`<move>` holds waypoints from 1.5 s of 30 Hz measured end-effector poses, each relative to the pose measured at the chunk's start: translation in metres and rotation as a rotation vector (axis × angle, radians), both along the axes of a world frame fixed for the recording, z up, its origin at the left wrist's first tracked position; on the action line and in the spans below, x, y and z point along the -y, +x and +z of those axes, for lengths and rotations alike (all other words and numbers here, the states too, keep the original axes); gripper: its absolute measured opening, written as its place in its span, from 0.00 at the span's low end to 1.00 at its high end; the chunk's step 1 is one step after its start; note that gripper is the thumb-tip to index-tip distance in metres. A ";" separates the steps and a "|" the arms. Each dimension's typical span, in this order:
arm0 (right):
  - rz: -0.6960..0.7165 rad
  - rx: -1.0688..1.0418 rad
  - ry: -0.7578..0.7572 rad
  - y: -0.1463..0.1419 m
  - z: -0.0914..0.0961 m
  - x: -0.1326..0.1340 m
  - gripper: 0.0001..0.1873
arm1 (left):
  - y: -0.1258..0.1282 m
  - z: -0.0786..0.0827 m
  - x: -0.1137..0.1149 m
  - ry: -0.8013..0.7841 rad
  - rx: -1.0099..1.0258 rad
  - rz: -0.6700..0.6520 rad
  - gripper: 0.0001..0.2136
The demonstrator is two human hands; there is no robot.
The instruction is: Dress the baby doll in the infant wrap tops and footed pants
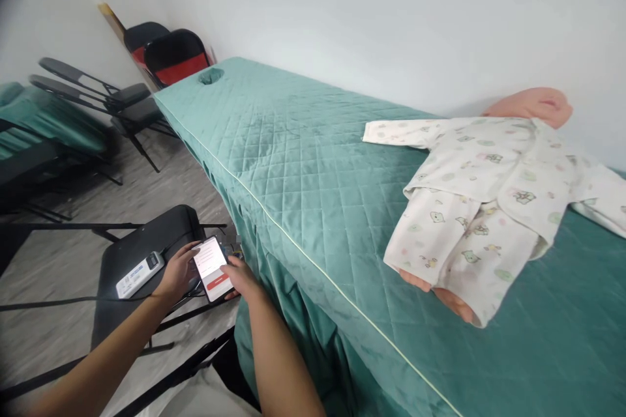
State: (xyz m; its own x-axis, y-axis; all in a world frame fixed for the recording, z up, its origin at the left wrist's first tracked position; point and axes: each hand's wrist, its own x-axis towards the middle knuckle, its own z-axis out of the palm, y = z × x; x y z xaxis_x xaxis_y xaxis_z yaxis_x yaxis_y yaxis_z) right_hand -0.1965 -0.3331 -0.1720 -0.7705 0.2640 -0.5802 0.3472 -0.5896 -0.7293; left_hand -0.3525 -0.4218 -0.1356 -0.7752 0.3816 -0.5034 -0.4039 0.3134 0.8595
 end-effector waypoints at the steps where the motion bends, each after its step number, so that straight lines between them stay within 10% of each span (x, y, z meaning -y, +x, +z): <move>1: -0.003 0.010 0.000 0.000 0.000 0.000 0.29 | 0.000 0.000 0.000 0.004 -0.002 -0.001 0.28; 22: 0.011 0.049 0.002 -0.006 -0.006 0.001 0.20 | -0.001 -0.017 0.010 -0.033 -0.081 -0.138 0.37; 45: -0.047 0.031 0.025 -0.007 -0.007 0.002 0.21 | 0.009 -0.019 0.010 0.144 0.242 0.039 0.18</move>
